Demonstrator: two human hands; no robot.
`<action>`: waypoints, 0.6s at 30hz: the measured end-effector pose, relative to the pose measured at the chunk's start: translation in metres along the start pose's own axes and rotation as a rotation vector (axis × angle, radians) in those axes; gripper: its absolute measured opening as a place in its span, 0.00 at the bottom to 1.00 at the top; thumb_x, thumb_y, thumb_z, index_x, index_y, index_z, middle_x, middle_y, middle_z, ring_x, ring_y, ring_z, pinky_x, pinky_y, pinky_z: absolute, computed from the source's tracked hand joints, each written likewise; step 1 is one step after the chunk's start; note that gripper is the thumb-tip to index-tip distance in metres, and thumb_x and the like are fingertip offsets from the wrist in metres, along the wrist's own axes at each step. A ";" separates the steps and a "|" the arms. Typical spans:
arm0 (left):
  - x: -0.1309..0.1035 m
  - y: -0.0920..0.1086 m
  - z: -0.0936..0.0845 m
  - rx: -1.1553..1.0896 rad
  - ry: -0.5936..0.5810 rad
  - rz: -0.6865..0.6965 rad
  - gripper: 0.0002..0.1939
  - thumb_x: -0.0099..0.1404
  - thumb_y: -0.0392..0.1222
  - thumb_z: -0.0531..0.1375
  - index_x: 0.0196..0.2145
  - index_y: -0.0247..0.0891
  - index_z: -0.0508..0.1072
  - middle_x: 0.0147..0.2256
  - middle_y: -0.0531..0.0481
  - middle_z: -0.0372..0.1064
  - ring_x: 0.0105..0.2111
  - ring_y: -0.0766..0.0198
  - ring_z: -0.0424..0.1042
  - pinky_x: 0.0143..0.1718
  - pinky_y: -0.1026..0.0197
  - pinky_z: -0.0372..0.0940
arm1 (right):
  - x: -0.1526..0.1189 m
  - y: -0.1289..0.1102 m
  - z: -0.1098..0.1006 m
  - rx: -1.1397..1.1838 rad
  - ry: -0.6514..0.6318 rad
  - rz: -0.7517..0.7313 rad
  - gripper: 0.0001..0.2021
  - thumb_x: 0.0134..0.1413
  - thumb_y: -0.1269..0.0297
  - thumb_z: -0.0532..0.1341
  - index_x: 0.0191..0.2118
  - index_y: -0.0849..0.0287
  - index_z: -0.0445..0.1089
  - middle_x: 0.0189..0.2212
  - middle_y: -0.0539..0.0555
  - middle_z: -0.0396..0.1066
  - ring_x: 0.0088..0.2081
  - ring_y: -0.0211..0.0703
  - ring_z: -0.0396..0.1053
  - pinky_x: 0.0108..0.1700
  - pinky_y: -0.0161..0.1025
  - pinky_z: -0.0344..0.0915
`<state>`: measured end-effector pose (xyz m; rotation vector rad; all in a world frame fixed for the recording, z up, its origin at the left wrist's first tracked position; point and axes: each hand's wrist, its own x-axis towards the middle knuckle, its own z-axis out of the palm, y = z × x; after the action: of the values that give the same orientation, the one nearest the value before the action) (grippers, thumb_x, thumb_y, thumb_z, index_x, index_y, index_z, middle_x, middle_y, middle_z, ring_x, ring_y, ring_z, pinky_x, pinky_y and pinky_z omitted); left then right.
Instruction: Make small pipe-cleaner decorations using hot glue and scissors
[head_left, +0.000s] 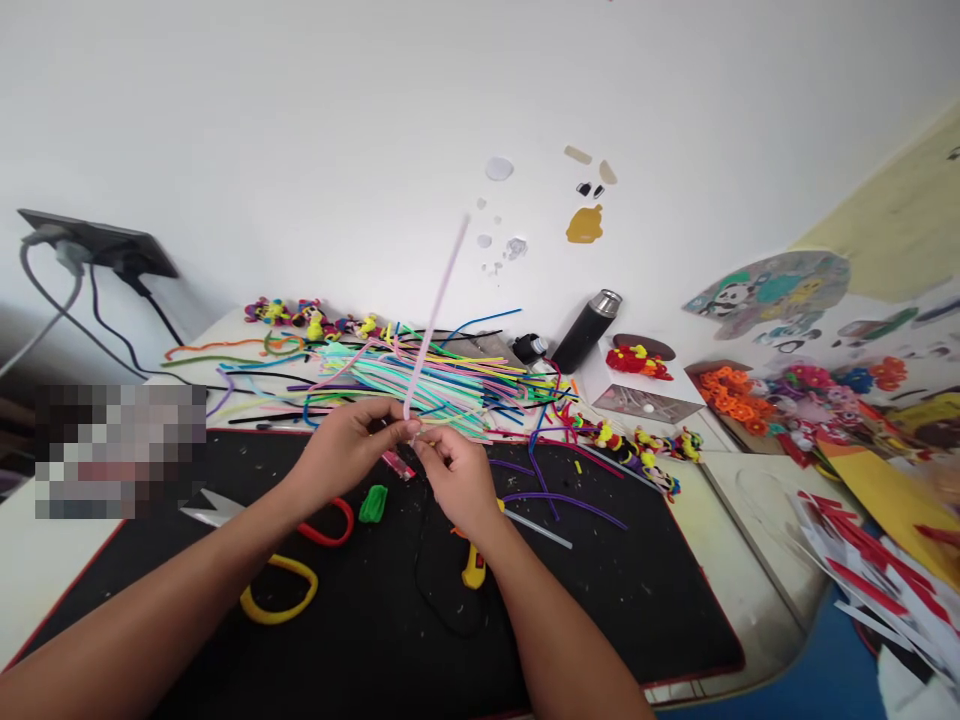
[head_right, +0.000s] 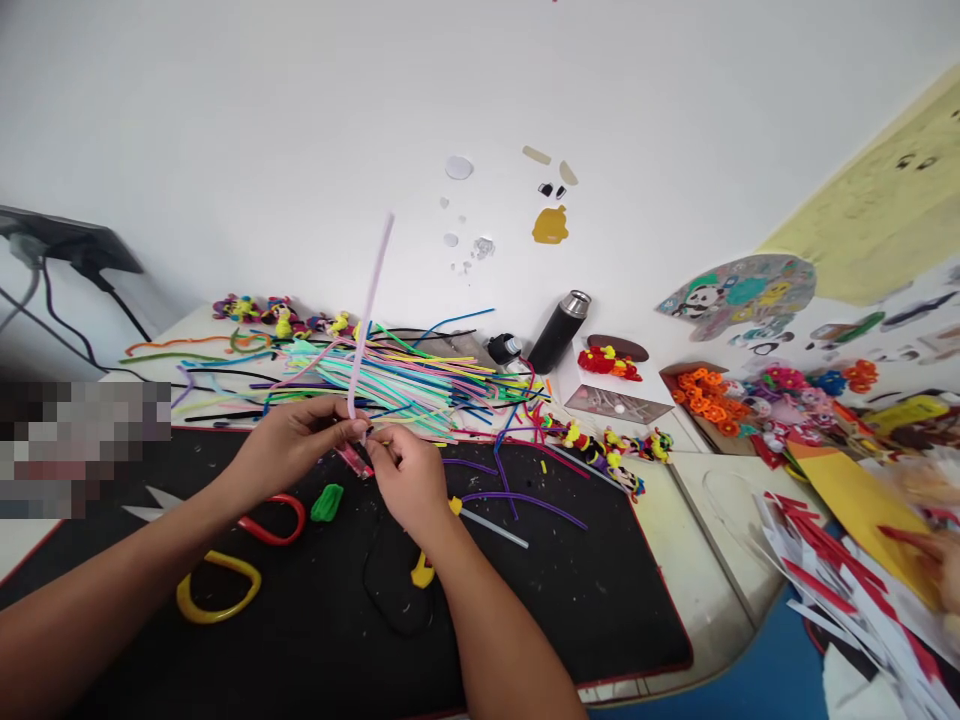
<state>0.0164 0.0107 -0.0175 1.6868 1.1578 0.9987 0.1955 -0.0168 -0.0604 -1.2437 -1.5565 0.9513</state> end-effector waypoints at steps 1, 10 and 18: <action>0.001 0.000 0.000 -0.049 0.018 -0.029 0.20 0.63 0.60 0.67 0.29 0.39 0.78 0.29 0.48 0.78 0.29 0.58 0.74 0.33 0.59 0.68 | 0.001 0.001 0.000 0.085 -0.004 0.031 0.11 0.65 0.55 0.61 0.37 0.57 0.74 0.16 0.42 0.59 0.17 0.35 0.56 0.23 0.34 0.52; 0.004 -0.010 0.006 -0.419 0.113 -0.173 0.18 0.57 0.56 0.74 0.31 0.38 0.82 0.29 0.45 0.79 0.29 0.57 0.74 0.30 0.60 0.69 | 0.006 -0.003 -0.001 0.505 0.045 0.176 0.16 0.58 0.48 0.66 0.38 0.57 0.69 0.14 0.39 0.62 0.12 0.32 0.57 0.16 0.30 0.52; 0.002 -0.011 0.009 -0.502 0.105 -0.207 0.17 0.56 0.55 0.75 0.32 0.37 0.83 0.29 0.46 0.78 0.28 0.60 0.74 0.29 0.62 0.70 | 0.006 -0.003 -0.003 0.535 0.088 0.190 0.16 0.58 0.50 0.67 0.38 0.58 0.71 0.13 0.40 0.61 0.12 0.32 0.57 0.17 0.30 0.53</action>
<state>0.0222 0.0137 -0.0308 1.1085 1.0165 1.1415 0.1966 -0.0113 -0.0553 -1.0375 -1.0292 1.3115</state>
